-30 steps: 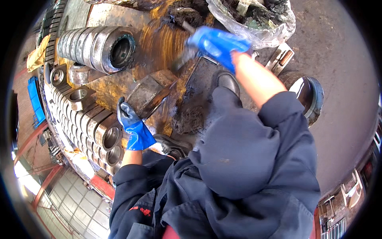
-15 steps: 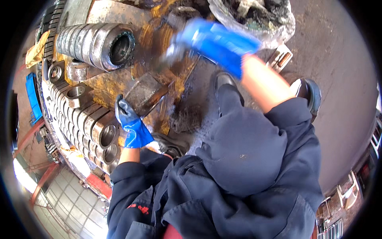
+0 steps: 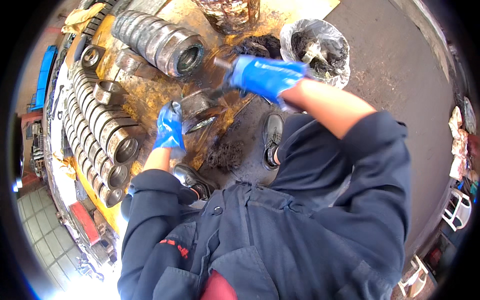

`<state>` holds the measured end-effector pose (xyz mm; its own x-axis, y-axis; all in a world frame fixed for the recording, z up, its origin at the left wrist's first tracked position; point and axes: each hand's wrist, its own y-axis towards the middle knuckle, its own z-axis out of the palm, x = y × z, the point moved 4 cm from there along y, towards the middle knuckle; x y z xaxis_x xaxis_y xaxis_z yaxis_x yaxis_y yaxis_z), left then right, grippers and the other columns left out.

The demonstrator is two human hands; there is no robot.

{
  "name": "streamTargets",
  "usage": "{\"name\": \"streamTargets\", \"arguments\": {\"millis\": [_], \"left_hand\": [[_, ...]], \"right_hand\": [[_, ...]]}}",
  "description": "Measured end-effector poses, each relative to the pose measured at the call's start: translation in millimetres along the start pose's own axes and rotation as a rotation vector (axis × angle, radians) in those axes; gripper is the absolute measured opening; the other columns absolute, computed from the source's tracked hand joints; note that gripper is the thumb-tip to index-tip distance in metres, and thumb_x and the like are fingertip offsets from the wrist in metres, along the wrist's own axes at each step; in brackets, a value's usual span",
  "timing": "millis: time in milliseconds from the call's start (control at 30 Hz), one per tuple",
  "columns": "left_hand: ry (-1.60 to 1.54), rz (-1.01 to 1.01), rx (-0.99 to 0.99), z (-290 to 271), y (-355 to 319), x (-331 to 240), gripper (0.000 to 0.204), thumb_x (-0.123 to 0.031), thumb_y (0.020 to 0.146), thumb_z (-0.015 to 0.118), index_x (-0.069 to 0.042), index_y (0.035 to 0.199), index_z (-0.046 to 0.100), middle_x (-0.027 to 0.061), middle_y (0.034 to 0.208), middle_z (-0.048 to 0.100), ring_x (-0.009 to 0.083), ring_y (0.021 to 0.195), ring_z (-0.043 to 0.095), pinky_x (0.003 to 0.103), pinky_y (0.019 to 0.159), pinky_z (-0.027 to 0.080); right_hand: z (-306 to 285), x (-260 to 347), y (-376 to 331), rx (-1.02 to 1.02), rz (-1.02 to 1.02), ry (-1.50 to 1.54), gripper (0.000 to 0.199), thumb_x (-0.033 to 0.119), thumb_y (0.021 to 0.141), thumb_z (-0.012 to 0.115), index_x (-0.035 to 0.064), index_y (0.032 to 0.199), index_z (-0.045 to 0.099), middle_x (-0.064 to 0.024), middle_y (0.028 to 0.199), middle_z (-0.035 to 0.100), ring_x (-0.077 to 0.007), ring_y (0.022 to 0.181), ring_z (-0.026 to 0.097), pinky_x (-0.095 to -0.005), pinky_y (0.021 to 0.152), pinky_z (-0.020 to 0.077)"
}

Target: The person applies a dark substance to metal rings and plates, using a tool to scrape and apply material to the interior and exterior of various mechanical components on a work surface.

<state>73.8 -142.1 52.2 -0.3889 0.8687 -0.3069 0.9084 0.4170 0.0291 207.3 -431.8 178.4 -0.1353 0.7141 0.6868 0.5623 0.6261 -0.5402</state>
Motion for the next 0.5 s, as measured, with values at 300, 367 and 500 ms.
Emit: {"name": "streamTargets", "arguments": {"millis": [300, 367, 500], "left_hand": [[-0.183, 0.069, -0.029, -162.7, -33.9, -11.9, 0.041, -0.038, 0.094, 0.056, -0.005, 0.115, 0.067, 0.0177, 0.107, 0.069, 0.0306, 0.101, 0.066, 0.038, 0.09, 0.05], [-0.339, 0.079, -0.019, -172.0, -47.2, -10.8, 0.038, -0.037, 0.093, 0.058, -0.005, 0.111, 0.068, 0.0174, 0.102, 0.07, 0.0293, 0.096, 0.067, 0.037, 0.086, 0.051], [-0.181, 0.02, 0.008, -149.7, -64.8, -9.4, 0.039, -0.039, 0.094, 0.057, -0.006, 0.11, 0.069, 0.0202, 0.102, 0.069, 0.033, 0.097, 0.067, 0.039, 0.085, 0.051]], "right_hand": [[92.6, -39.1, -13.0, -0.266, -0.125, -0.02, 0.016, 0.012, 0.084, 0.061, 0.0065, 0.098, 0.066, -0.0076, 0.069, 0.065, -0.0154, 0.062, 0.063, -0.0339, 0.059, 0.0502], [88.1, -54.2, 1.4, -0.319, -0.12, 0.091, 0.015, 0.011, 0.083, 0.061, 0.0057, 0.097, 0.066, -0.0069, 0.067, 0.063, -0.0153, 0.061, 0.062, -0.0332, 0.058, 0.0493], [89.5, -67.8, 2.2, -0.301, -0.061, 0.271, 0.017, 0.014, 0.082, 0.061, 0.0036, 0.094, 0.066, -0.0137, 0.07, 0.065, -0.0233, 0.062, 0.064, -0.039, 0.059, 0.0485]]}}
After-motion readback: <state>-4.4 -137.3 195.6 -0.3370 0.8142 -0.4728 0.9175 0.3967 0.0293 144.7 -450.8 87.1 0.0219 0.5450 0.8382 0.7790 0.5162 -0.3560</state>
